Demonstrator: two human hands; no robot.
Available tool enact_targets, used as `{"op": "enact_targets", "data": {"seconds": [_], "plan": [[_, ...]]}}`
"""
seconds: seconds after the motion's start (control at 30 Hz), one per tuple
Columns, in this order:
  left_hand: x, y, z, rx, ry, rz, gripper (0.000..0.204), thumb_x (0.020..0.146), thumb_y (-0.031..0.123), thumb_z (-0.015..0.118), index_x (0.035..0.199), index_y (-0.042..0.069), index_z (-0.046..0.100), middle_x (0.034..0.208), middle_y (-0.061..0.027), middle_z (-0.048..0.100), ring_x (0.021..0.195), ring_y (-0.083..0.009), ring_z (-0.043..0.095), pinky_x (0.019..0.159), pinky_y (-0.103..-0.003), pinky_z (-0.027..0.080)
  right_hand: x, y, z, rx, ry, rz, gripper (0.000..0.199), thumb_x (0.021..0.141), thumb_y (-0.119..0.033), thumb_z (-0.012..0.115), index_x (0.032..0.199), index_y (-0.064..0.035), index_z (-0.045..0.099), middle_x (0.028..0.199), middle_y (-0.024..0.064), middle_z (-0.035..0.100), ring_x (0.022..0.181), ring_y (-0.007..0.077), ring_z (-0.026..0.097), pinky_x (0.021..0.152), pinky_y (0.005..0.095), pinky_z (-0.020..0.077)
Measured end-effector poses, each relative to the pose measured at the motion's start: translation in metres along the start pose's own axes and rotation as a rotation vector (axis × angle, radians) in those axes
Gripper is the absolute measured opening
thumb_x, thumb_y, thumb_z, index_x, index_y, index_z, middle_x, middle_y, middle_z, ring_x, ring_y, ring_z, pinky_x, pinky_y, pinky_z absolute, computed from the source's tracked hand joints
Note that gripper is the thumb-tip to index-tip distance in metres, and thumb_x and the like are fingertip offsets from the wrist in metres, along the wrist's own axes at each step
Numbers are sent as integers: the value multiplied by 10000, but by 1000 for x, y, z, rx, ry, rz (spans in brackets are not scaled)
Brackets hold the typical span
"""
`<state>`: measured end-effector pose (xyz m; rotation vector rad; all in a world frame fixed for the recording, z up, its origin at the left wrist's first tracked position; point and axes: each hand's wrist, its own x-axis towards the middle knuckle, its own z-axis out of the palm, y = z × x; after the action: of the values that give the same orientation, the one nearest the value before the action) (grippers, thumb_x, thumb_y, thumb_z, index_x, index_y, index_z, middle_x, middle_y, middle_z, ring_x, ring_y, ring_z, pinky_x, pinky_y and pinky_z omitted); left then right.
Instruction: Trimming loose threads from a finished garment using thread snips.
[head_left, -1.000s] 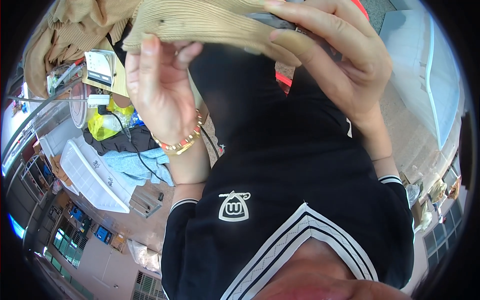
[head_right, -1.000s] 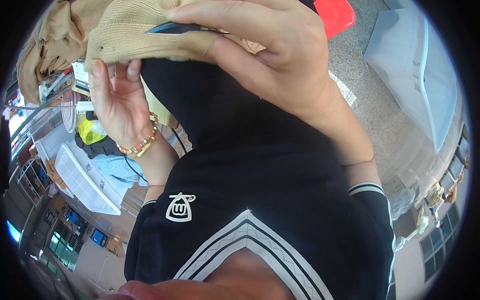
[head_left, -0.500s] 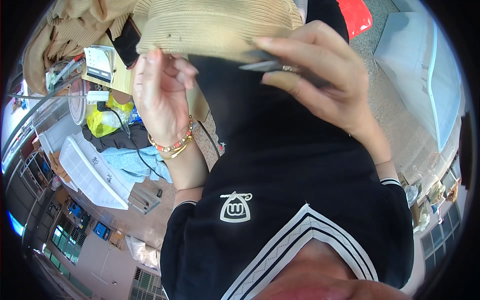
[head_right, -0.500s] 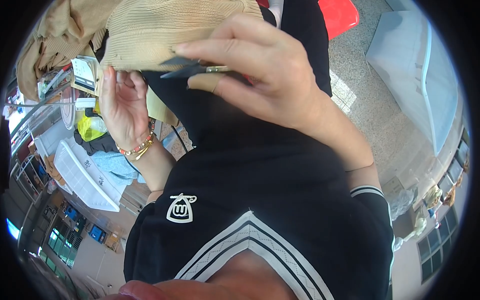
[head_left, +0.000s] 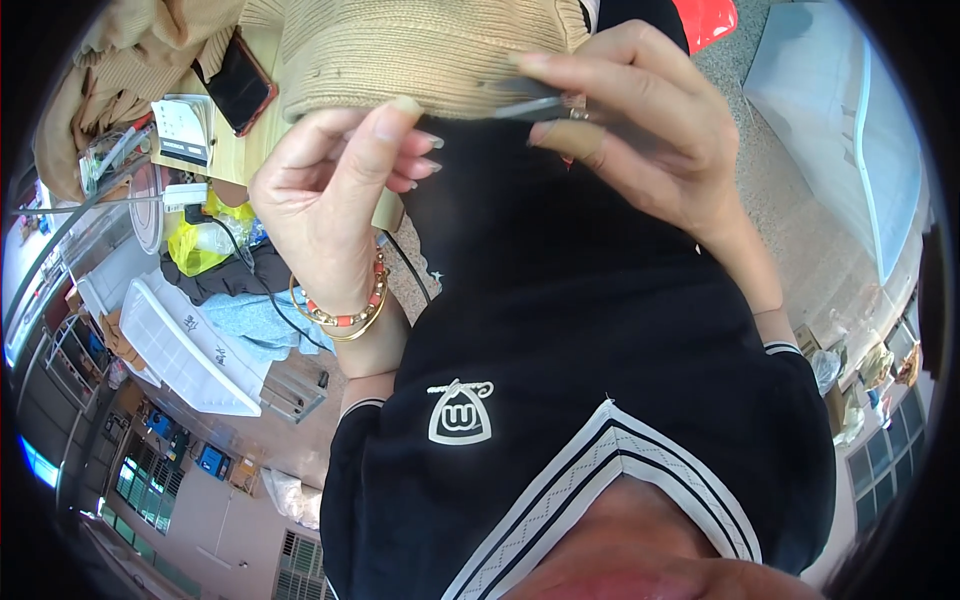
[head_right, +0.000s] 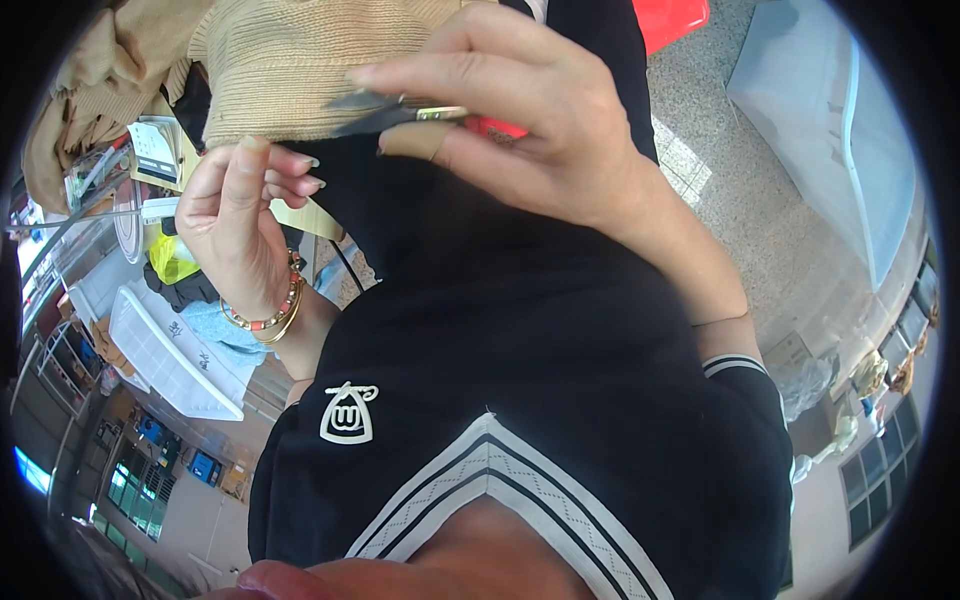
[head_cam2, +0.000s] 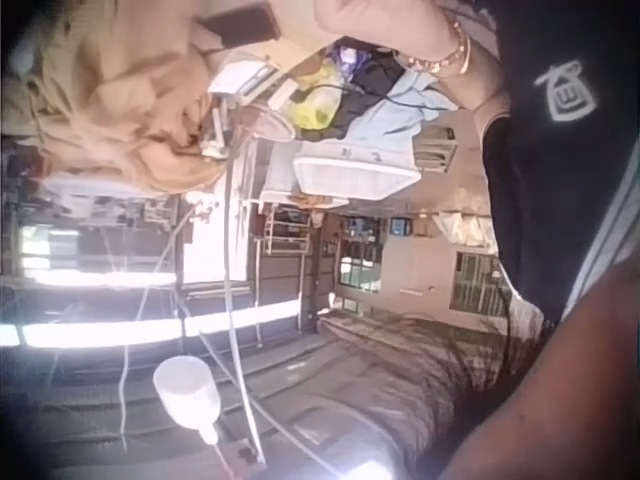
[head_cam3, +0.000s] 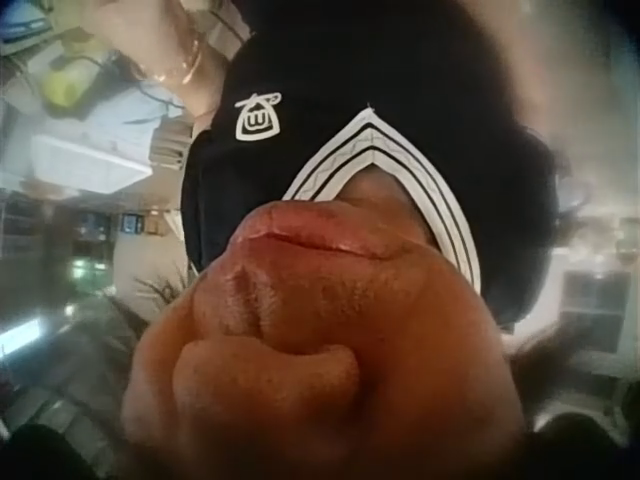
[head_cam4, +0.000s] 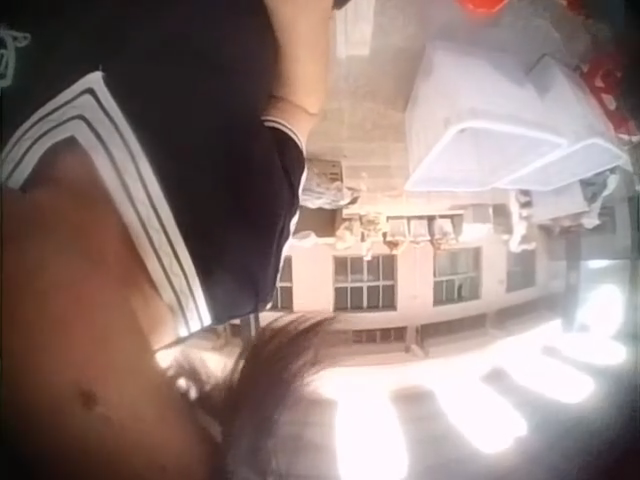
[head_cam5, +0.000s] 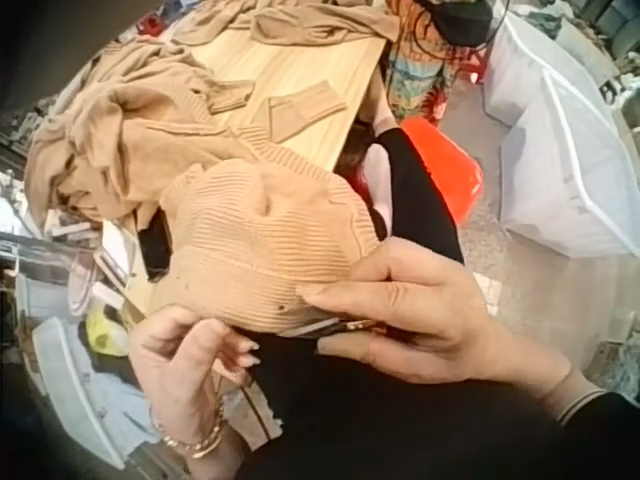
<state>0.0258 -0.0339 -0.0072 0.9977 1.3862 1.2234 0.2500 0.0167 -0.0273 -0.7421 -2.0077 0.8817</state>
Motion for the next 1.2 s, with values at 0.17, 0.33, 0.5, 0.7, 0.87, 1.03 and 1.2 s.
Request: {"op": "enact_targets", "data": {"seconds": [0.17, 0.33, 0.5, 0.7, 0.87, 1.03, 1.2], "plan": [[6, -3, 6, -72, 114, 90, 95, 859, 44, 696, 838, -33, 643, 708, -125, 680, 546, -138, 633, 507, -214, 486, 12, -23, -20, 88, 29, 347, 445, 733, -30, 811, 1151, 12, 666, 881, 65, 609, 726, 130, 548, 636, 232, 427], [21, 4, -28, -286, 175, 217, 69, 900, 72, 618, 897, 3, 611, 730, -103, 663, 622, -195, 650, 539, -285, 484, 10, -9, -20, 8, 144, 115, 443, 732, -21, 808, 1149, 16, 665, 887, 72, 625, 729, 137, 553, 665, 230, 434], [42, 0, -62, -411, 251, 171, 152, 921, 207, 608, 887, 60, 622, 743, -35, 637, 741, -180, 616, 634, -295, 464, 15, -25, -24, 45, 95, 430, 422, 744, -12, 796, 1145, 11, 666, 850, 54, 608, 726, 129, 549, 663, 227, 423], [38, -16, -59, -431, 303, 89, 178, 927, 246, 609, 862, 80, 600, 732, -14, 602, 752, -153, 587, 615, -299, 440, -4, 10, -13, 36, 120, 153, 420, 748, 58, 730, 1160, 16, 658, 946, 49, 587, 833, 105, 532, 689, 196, 406], [35, -15, -60, -437, 320, 82, 178, 928, 251, 612, 859, 88, 586, 714, -9, 584, 727, -154, 574, 602, -289, 431, 0, 12, -10, 71, 112, 147, 422, 754, 48, 732, 1168, 18, 653, 956, 53, 583, 826, 106, 529, 702, 201, 408], [36, -16, -62, -464, 305, 87, 169, 927, 243, 612, 871, 84, 596, 709, -12, 597, 718, -155, 583, 600, -293, 431, 1, 12, -14, 39, 116, 164, 419, 756, 54, 726, 1168, 23, 651, 955, 54, 581, 821, 108, 525, 713, 203, 408], [36, -15, -60, -486, 322, 86, 170, 927, 228, 605, 898, 61, 601, 713, -20, 604, 703, -165, 592, 590, -300, 443, 13, 43, -11, 508, 300, -10, 349, 822, -3, 720, 1161, 27, 643, 905, 27, 580, 781, 84, 536, 698, 213, 416]]}}
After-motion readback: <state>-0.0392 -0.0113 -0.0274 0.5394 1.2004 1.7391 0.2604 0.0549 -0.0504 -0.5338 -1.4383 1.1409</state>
